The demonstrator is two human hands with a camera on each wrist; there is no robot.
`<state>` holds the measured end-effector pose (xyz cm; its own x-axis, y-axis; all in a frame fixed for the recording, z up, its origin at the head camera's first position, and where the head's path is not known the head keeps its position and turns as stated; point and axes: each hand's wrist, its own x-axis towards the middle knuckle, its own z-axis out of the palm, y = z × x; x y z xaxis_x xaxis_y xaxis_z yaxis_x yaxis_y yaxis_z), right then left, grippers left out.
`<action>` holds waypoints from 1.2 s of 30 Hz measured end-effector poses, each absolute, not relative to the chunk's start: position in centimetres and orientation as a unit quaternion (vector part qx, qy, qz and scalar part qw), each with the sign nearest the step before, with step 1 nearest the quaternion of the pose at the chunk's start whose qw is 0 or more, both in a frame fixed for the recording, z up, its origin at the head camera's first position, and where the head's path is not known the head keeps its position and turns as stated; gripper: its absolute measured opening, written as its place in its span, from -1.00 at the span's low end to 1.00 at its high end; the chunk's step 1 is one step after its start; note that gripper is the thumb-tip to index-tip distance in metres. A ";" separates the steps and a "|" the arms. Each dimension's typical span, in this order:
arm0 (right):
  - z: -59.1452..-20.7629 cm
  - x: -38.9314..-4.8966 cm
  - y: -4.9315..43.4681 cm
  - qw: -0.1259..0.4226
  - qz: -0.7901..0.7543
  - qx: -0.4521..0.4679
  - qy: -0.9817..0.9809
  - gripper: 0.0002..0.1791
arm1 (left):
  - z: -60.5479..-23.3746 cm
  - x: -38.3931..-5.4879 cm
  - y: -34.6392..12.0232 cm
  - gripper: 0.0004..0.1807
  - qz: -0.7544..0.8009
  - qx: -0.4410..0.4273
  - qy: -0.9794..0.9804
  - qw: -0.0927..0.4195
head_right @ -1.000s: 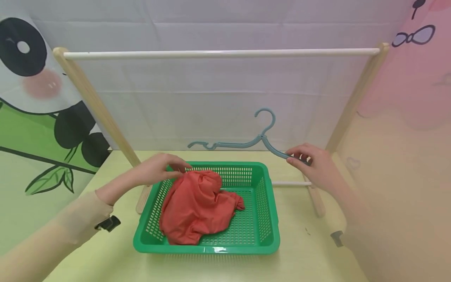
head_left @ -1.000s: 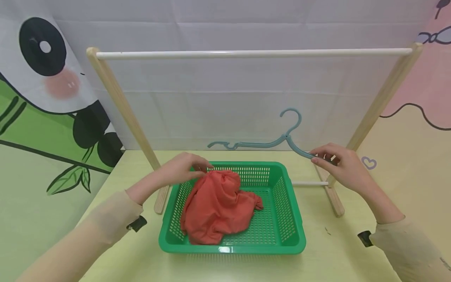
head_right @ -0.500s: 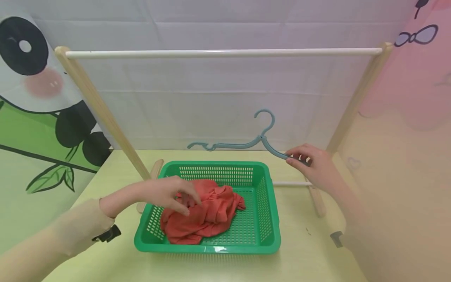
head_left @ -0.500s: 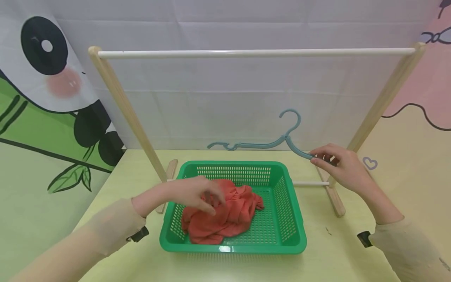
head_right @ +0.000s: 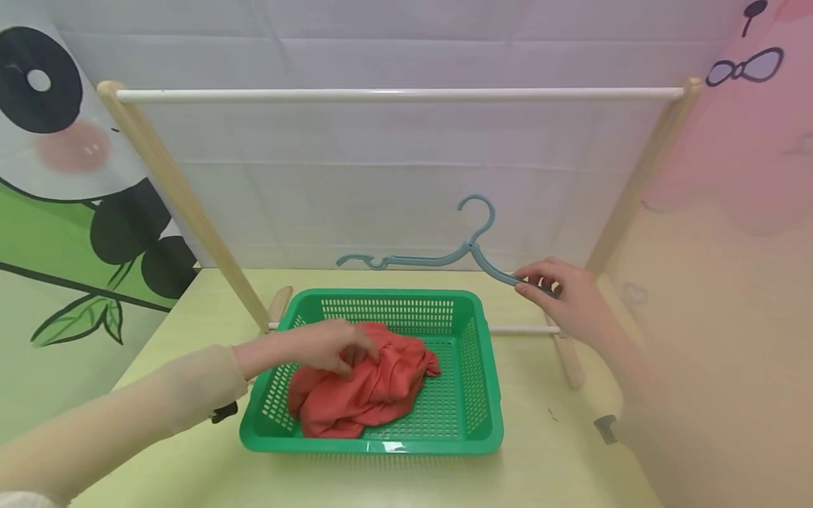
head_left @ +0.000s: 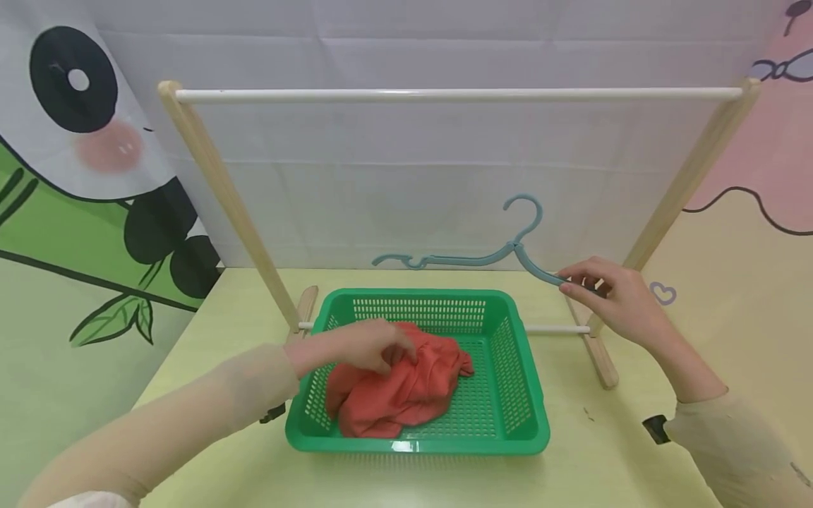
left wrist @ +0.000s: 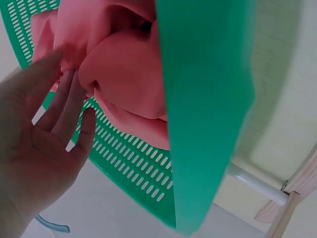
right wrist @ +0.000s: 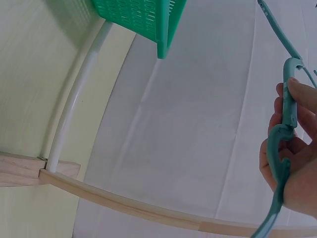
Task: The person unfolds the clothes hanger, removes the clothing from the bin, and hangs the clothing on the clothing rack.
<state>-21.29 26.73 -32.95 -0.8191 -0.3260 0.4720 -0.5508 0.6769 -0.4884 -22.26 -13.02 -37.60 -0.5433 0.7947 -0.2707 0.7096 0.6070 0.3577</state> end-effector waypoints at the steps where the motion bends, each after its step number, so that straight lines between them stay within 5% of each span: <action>1: -33.0 -21.3 26.8 0.176 0.320 0.244 -0.898 -0.85 | -37.7 -22.2 -13.1 -0.54 0.110 0.430 0.870 0.214; 7: -33.0 -21.3 27.2 0.177 0.318 0.237 -0.901 -0.86 | -38.7 -22.1 -13.2 -0.50 0.105 0.456 0.862 0.195; 16: -33.0 -21.3 27.2 0.180 0.325 0.241 -0.897 -0.84 | -36.5 -22.6 -13.8 -0.88 0.154 0.463 0.857 0.165; 31: -33.0 -19.1 26.8 0.194 0.328 0.217 -0.899 -0.83 | -26.5 -22.5 -16.2 -0.78 0.441 0.397 0.795 0.127; 36: -33.2 -18.2 26.5 0.200 0.330 0.213 -0.898 -0.83 | -26.6 -22.4 -16.3 -0.79 0.442 0.348 0.819 0.116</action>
